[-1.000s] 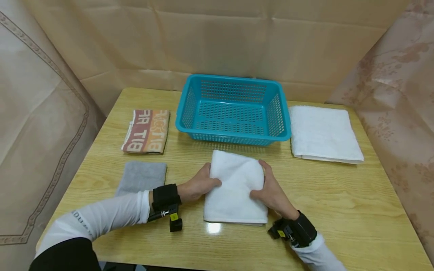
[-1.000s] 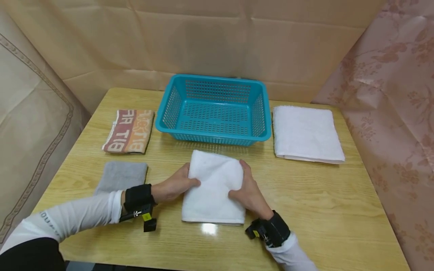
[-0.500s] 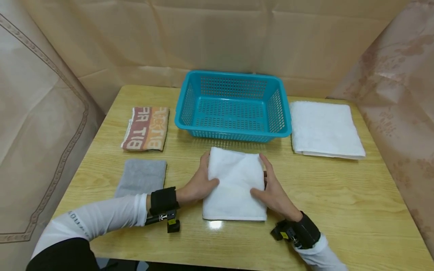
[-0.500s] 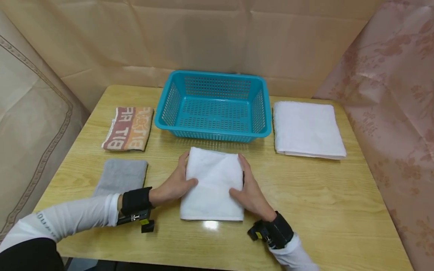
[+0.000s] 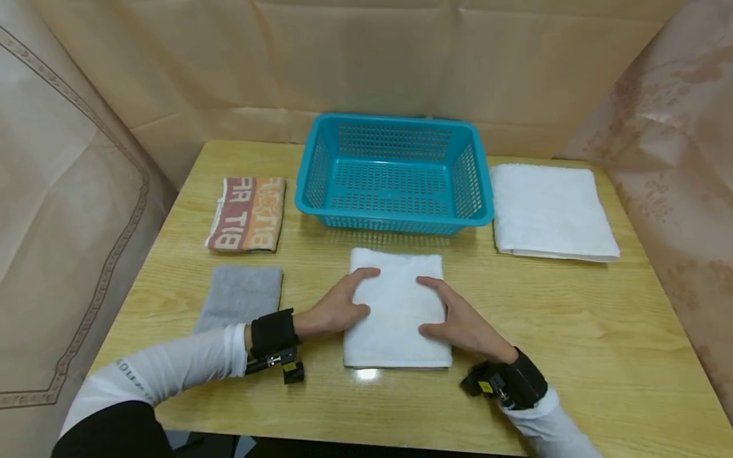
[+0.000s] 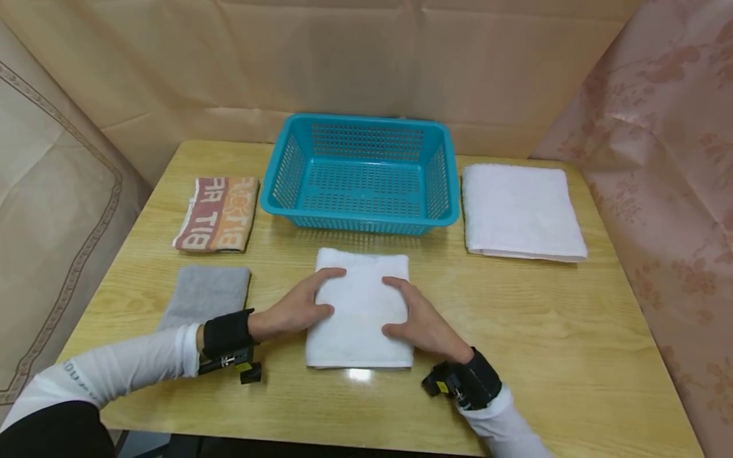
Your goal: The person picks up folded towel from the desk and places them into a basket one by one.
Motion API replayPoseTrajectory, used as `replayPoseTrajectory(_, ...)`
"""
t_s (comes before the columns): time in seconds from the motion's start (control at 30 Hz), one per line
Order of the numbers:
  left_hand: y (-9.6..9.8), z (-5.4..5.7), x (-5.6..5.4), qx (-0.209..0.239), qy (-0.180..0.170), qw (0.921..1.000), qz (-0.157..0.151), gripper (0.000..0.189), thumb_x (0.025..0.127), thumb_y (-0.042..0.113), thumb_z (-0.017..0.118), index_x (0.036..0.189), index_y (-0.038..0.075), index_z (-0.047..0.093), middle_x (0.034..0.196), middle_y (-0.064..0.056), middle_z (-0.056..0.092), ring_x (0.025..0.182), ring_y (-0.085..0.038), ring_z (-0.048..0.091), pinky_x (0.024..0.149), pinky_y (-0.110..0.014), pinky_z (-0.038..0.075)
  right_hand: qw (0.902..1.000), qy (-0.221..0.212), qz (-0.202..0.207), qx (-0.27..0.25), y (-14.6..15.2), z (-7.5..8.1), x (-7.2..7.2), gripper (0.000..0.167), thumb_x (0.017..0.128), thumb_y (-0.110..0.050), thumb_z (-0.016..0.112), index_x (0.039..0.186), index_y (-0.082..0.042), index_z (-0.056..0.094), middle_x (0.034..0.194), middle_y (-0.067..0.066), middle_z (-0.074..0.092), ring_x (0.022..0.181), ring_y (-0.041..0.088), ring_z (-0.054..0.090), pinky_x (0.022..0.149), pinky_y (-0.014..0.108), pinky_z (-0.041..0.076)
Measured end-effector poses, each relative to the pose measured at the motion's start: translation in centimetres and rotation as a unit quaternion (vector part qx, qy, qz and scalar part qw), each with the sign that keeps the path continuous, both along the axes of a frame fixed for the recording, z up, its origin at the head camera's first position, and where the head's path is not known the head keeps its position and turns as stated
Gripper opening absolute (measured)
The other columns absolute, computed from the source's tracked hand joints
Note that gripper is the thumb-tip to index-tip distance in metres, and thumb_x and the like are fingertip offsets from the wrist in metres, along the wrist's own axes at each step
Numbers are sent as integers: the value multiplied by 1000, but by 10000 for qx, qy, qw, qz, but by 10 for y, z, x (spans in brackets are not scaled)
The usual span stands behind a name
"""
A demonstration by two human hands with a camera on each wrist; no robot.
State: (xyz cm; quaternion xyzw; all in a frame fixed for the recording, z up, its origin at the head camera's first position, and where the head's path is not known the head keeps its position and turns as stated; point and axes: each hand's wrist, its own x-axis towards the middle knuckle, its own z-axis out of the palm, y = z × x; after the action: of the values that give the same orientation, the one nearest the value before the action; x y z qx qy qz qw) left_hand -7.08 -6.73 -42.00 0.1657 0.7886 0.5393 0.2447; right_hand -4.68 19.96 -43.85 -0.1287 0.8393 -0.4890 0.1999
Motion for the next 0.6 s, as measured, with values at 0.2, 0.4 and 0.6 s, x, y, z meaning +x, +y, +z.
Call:
replayPoseTrajectory(0.2, -6, 3, 1, -174, -95, 9996, -177, 84, 77, -16, 61, 153, 3, 31, 149, -19, 42, 127, -29, 46, 103, -42, 38, 9999, 7, 101, 48, 0, 5, 2, 91, 82, -12, 80, 157, -19, 28, 161, 13, 25, 148, 35, 22, 113, 59, 26)
replayPoseTrajectory(0.4, -11, 10, 4, -177, -161, 9992, -307, 90, 74, -15, 64, 154, 6, 30, 150, -17, 40, 123, -27, 46, 98, -40, 39, 9994, -102, 263, -199, 3, 8, 8, 96, 82, -15, 82, 158, -21, 24, 163, 11, 21, 148, 33, 22, 111, 57, 28)
replayPoseTrajectory(0.6, -15, 17, 7, -228, -58, 9987, -447, 91, 77, -13, 66, 156, 9, 27, 154, -14, 36, 130, -27, 45, 102, -43, 38, 9994, -139, 251, -180, 4, 14, 12, 96, 83, -21, 82, 158, -26, 23, 164, 10, 18, 146, 35, 24, 108, 56, 33)
